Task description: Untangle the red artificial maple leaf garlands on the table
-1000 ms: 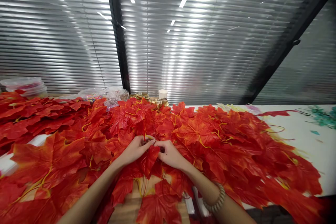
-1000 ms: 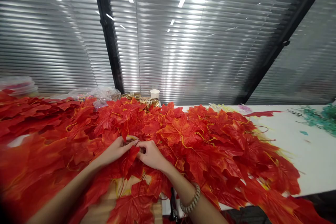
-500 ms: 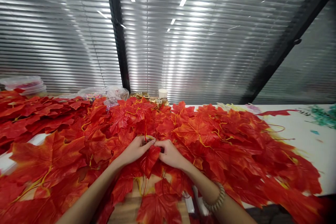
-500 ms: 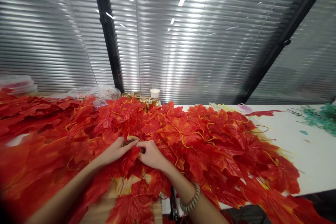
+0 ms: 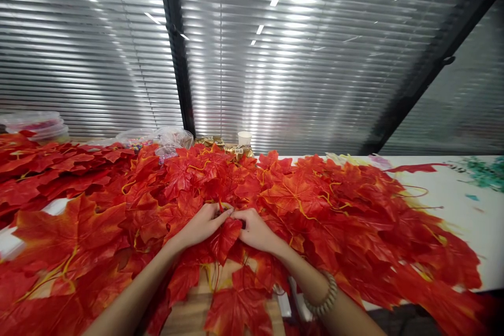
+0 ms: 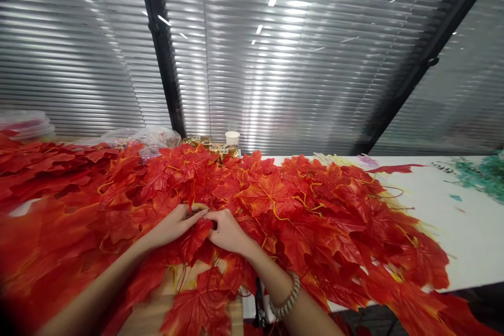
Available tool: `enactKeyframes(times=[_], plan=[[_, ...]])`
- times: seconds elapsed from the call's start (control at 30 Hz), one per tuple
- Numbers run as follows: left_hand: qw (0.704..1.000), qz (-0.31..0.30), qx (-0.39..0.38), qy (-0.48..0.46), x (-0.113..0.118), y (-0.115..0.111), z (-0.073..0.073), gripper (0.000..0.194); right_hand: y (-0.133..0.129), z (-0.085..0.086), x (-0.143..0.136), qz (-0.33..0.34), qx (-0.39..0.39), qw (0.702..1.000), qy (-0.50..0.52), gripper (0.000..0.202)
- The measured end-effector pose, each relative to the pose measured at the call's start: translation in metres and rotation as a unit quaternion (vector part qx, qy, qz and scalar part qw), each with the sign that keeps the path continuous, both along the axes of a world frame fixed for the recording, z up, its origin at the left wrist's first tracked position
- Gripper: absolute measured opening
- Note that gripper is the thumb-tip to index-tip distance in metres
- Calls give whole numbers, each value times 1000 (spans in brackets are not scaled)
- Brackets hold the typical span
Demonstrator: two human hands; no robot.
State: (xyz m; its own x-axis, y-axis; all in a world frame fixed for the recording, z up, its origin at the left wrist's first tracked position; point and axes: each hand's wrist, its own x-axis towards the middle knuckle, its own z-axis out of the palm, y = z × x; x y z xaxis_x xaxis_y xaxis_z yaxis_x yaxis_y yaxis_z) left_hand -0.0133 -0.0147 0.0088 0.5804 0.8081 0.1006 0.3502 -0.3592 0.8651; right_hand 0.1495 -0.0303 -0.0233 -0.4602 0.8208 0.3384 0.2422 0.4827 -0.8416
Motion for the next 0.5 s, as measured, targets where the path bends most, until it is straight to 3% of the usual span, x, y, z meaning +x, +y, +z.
enactKeyframes(times=[0.5], plan=[[998,-8,37,52,-1,0,0,32,0,2,0,15,13,1000,5,13]])
